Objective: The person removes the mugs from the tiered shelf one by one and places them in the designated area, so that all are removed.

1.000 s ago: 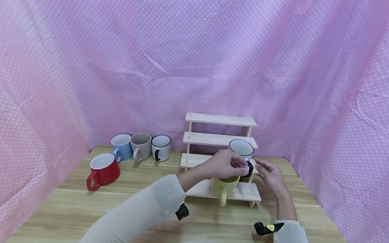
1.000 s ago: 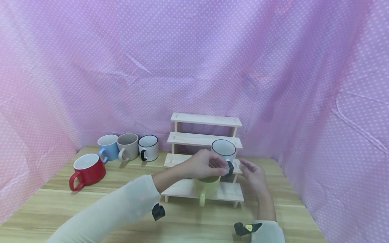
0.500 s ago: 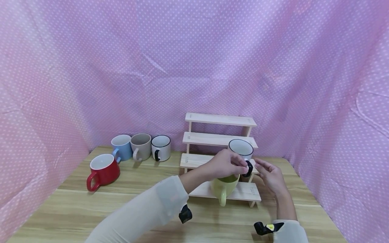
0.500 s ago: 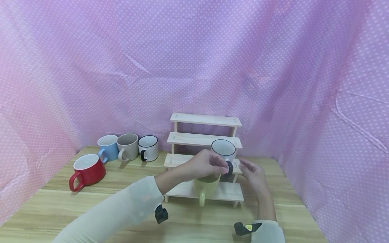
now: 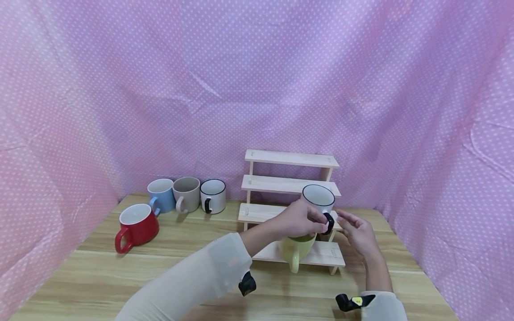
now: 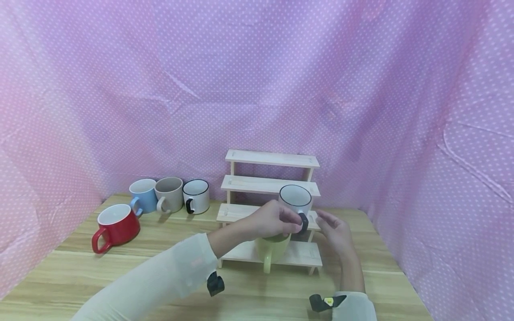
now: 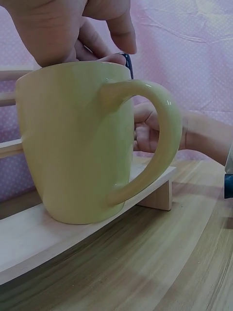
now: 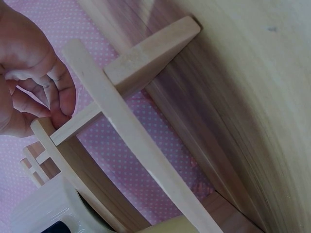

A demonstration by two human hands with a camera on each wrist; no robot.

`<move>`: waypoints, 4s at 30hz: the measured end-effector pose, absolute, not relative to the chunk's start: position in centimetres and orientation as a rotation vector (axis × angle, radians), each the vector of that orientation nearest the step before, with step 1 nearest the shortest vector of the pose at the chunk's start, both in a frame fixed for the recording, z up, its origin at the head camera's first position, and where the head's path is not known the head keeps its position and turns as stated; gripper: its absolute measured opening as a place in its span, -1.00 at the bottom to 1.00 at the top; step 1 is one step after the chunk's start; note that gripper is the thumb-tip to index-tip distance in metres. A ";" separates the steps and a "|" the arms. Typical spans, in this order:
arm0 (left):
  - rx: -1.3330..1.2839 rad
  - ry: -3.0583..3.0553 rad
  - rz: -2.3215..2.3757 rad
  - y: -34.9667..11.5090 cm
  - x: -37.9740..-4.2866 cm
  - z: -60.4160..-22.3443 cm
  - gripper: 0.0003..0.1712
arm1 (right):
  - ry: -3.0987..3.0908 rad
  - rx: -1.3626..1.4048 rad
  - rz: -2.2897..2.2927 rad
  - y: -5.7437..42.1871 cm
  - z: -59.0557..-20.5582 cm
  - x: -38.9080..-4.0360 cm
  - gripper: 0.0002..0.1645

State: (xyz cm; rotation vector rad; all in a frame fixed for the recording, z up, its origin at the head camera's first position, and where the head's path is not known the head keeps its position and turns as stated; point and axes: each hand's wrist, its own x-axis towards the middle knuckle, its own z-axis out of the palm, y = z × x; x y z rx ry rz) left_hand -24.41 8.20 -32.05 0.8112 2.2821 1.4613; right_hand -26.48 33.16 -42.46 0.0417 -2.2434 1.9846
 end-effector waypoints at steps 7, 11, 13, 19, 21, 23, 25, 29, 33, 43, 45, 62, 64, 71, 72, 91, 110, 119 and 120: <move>0.754 2.291 1.489 8.8 -24.5 -32.1 -0.79 | -2.200 0.081 2.025 33.2 -42.7 -26.7 -0.35; 0.709 2.313 1.485 9.2 -24.3 -31.9 -0.79 | -2.166 0.119 2.053 33.3 -43.0 -26.8 -0.39; 0.673 2.326 1.478 9.5 -24.2 -31.7 -0.80 | -2.152 0.133 2.064 33.3 -43.0 -26.8 -0.41; 0.551 2.205 1.607 10.4 -23.4 -31.5 -0.81 | -2.136 0.156 2.079 33.3 -43.1 -26.8 -0.47; 0.545 2.138 1.681 10.6 -23.1 -31.6 -0.77 | -2.141 0.160 2.078 33.3 -43.1 -26.9 -0.46; 0.547 2.075 1.743 10.8 -22.9 -31.9 -0.73 | -2.139 0.158 2.078 33.3 -43.0 -26.9 -0.42; 0.540 2.026 1.795 10.9 -22.6 -32.0 -0.70 | -2.137 0.156 2.082 33.2 -42.9 -26.8 -0.39; 0.461 1.929 1.898 11.4 -22.1 -32.3 -0.71 | -2.141 0.143 2.085 33.2 -42.8 -26.7 -0.39; 0.376 1.895 1.966 12.1 -21.4 -32.5 -0.64 | -2.151 0.133 2.089 33.3 -42.8 -26.7 -0.39; 0.310 1.934 2.098 14.8 -19.6 -33.7 -0.48 | -2.055 0.215 2.155 33.5 -43.2 -26.5 -0.65; 0.310 1.987 2.123 15.2 -19.3 -34.0 -0.49 | -2.034 0.239 2.184 33.5 -43.2 -26.5 -0.60; 0.226 2.181 2.327 17.6 -18.9 -35.7 -0.72 | -2.111 0.193 2.053 33.6 -43.1 -26.4 -0.61; 0.209 2.188 2.345 17.8 -18.9 -35.8 -0.76 | -2.121 0.192 2.044 33.6 -43.2 -26.4 -0.58; 0.120 2.099 2.485 18.9 -19.2 -36.0 -0.86 | -2.094 0.228 2.080 33.6 -43.1 -26.4 -0.58; 0.109 2.091 2.497 19.1 -19.3 -36.0 -0.86 | -2.095 0.223 2.084 33.6 -43.0 -26.4 -0.57; -0.050 2.081 2.476 19.3 -19.4 -35.4 -0.86 | -2.116 0.157 2.091 33.6 -43.2 -26.5 -0.80; -0.114 2.051 2.577 18.9 -19.4 -33.9 -0.83 | -2.205 0.080 1.989 33.4 -42.8 -26.5 -0.32; 0.065 1.987 2.713 18.2 -19.6 -32.6 -0.80 | -2.243 0.055 1.920 33.5 -42.7 -26.3 -0.42; 0.078 1.984 2.713 18.1 -19.6 -32.5 -0.80 | -2.250 0.052 1.917 33.5 -42.8 -26.3 -0.42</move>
